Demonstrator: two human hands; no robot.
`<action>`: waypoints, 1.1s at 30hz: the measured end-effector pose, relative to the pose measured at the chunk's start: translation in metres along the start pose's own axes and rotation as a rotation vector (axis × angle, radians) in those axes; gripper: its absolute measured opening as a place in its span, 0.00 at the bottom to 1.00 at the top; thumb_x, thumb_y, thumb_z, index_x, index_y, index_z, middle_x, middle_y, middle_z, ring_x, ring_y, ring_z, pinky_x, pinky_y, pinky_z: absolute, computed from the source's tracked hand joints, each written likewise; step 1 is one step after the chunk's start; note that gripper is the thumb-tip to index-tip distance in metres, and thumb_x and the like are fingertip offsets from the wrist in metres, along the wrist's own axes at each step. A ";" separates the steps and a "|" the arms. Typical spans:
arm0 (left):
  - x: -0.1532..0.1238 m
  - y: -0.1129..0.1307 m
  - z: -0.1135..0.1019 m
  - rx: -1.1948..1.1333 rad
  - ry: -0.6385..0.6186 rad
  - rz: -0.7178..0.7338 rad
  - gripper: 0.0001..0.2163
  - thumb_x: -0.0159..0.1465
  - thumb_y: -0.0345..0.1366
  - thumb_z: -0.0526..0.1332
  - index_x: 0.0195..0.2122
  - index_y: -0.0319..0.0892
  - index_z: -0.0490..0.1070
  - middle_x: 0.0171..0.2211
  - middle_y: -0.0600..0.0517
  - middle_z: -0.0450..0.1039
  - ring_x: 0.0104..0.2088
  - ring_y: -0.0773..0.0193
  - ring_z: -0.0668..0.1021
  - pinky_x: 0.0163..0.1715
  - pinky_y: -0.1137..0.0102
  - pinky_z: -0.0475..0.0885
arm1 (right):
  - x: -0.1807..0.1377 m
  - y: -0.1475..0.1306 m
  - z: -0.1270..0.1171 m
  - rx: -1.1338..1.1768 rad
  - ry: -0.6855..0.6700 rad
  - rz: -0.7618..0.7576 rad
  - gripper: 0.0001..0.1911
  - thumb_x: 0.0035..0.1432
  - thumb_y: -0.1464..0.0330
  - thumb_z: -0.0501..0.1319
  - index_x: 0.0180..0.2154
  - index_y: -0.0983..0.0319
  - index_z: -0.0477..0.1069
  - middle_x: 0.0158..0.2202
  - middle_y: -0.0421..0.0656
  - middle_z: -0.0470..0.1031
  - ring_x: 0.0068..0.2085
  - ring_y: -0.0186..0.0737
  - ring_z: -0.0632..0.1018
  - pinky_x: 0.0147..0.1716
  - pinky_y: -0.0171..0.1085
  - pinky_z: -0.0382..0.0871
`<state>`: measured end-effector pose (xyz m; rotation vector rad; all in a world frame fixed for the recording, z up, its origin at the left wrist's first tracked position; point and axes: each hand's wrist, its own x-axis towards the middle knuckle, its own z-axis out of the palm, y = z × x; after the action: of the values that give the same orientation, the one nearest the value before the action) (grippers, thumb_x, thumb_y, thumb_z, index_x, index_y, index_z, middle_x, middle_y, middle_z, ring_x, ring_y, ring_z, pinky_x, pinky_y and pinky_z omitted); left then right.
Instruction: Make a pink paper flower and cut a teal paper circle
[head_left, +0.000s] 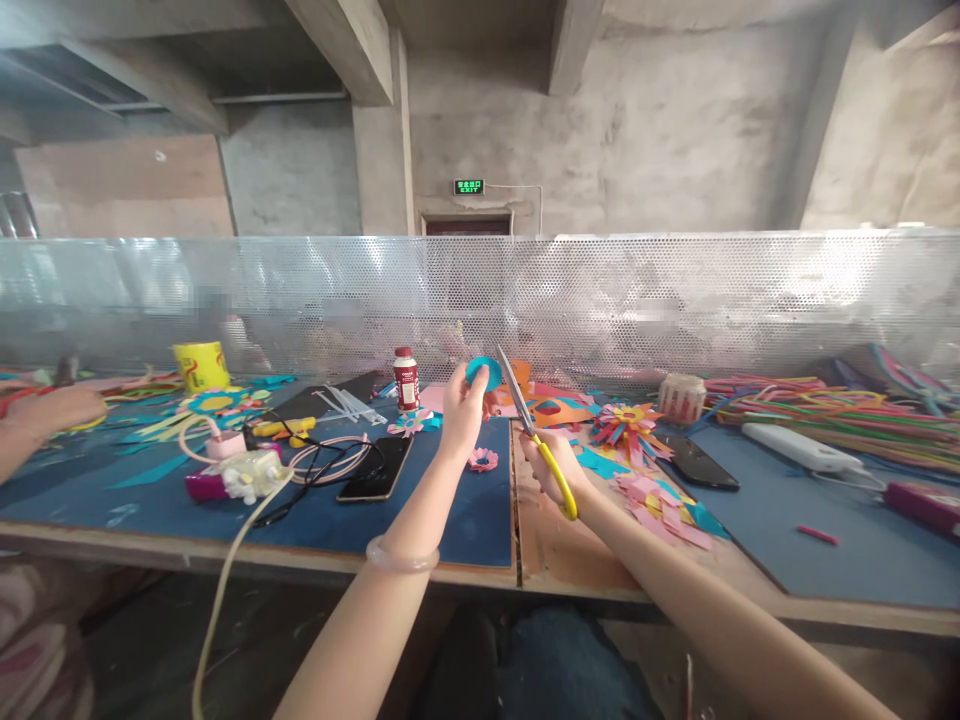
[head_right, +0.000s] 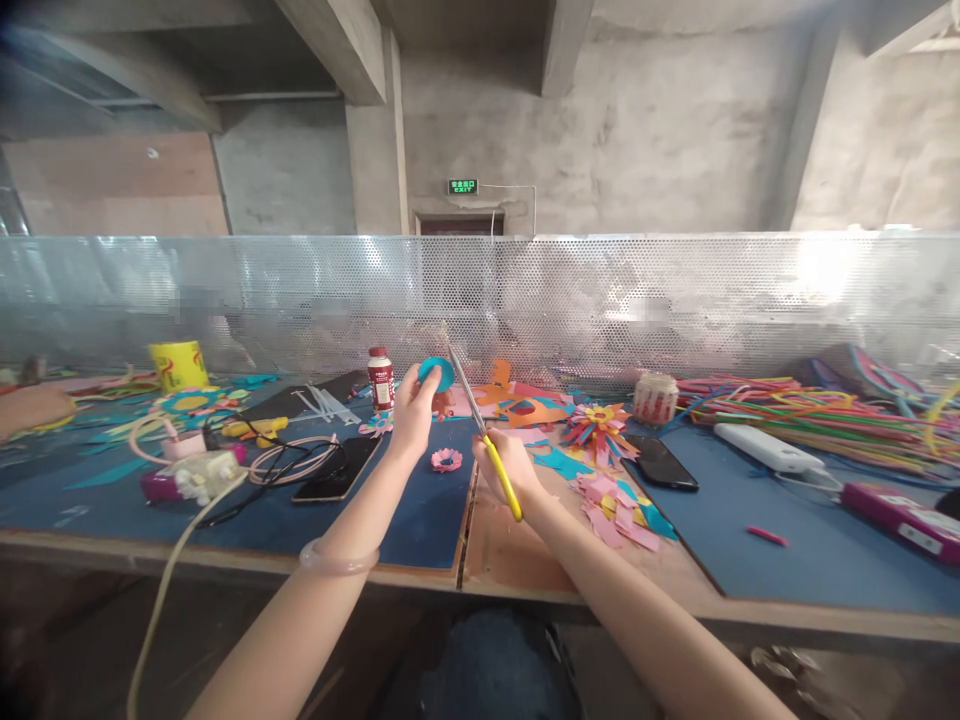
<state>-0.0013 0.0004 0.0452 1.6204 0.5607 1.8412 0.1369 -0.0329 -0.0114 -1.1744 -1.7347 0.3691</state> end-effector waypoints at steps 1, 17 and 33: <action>0.001 0.000 0.000 -0.002 -0.003 -0.002 0.14 0.58 0.49 0.57 0.28 0.43 0.60 0.17 0.57 0.65 0.14 0.72 0.68 0.12 0.77 0.60 | 0.000 0.002 0.000 0.006 0.007 0.002 0.13 0.53 0.62 0.48 0.19 0.60 0.53 0.16 0.35 0.55 0.18 0.30 0.60 0.17 0.31 0.50; 0.000 -0.001 0.001 0.000 -0.053 -0.044 0.13 0.58 0.48 0.57 0.27 0.43 0.60 0.17 0.58 0.64 0.14 0.73 0.67 0.11 0.78 0.57 | 0.007 0.007 0.007 0.104 0.007 0.046 0.16 0.54 0.54 0.51 0.28 0.60 0.59 0.24 0.36 0.61 0.26 0.33 0.65 0.25 0.32 0.60; -0.002 -0.004 0.003 0.042 -0.023 0.031 0.13 0.60 0.47 0.56 0.26 0.43 0.59 0.19 0.56 0.65 0.15 0.72 0.65 0.13 0.76 0.59 | -0.002 -0.005 0.005 0.112 -0.066 0.055 0.11 0.54 0.61 0.47 0.24 0.59 0.52 0.19 0.33 0.51 0.20 0.29 0.56 0.18 0.31 0.52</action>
<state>0.0022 0.0017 0.0411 1.6849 0.5703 1.8421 0.1299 -0.0357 -0.0113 -1.1421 -1.7183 0.5369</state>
